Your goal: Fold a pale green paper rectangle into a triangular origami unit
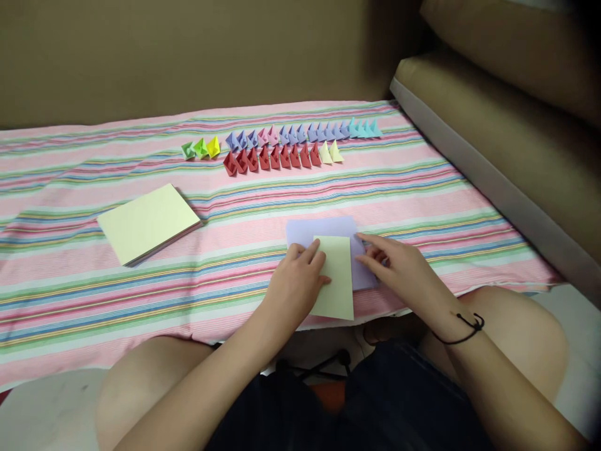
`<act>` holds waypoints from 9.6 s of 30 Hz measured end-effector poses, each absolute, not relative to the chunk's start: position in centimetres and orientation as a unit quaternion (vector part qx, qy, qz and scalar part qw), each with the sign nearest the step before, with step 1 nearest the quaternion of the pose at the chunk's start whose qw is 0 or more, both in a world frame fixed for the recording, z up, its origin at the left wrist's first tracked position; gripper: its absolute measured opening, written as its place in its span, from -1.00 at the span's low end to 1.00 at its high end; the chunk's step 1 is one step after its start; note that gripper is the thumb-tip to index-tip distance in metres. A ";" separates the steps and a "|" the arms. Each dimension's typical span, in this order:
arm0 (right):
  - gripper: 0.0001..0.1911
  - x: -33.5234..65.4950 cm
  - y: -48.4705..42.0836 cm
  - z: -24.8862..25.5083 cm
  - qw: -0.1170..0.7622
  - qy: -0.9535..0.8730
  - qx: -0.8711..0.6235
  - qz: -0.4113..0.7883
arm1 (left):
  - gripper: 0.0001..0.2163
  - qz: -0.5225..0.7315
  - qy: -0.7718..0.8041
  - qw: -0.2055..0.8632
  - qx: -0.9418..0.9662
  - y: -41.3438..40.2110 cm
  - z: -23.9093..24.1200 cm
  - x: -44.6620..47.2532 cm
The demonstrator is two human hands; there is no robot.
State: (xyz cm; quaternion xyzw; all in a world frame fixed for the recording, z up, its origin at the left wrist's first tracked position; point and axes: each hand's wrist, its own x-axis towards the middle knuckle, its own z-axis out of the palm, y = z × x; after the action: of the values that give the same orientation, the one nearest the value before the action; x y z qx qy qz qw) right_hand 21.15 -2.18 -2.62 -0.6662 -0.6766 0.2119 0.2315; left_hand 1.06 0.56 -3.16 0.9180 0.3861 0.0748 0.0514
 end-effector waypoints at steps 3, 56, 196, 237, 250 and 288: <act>-0.84 21.0 -1.6 -3.1 0.321 -0.690 -0.629 0.161 | -0.75 0.071 0.392 0.061 0.915 0.6 -3.1 1.1; -0.92 18.7 -3.4 0.0 0.472 -0.627 -0.592 0.183 | -0.58 0.328 0.320 0.505 0.732 3.1 -0.7 -1.8; -0.61 22.6 0.1 -2.5 0.211 -0.712 -0.597 0.304 | -0.73 0.318 0.524 0.183 0.769 1.6 -0.9 -3.0; -0.72 19.3 -2.0 -4.5 0.228 -0.831 -0.505 0.039 | -0.64 0.144 0.411 0.030 0.900 -0.3 -3.8 0.2; -0.65 19.3 -1.8 -4.5 0.223 -0.835 -0.502 0.019 | -0.64 0.127 0.409 0.026 0.903 -0.1 -3.9 0.2; -0.65 19.0 -1.8 -4.6 0.227 -0.824 -0.519 0.029 | -0.63 0.117 0.403 -0.001 0.907 0.0 -3.9 0.3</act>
State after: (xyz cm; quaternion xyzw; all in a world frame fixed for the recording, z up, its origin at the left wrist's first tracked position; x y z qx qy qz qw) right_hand 19.04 -1.85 -4.60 -0.5187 -0.8238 0.0294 0.2267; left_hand 0.34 0.01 -3.91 0.9075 0.4034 0.1172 -0.0011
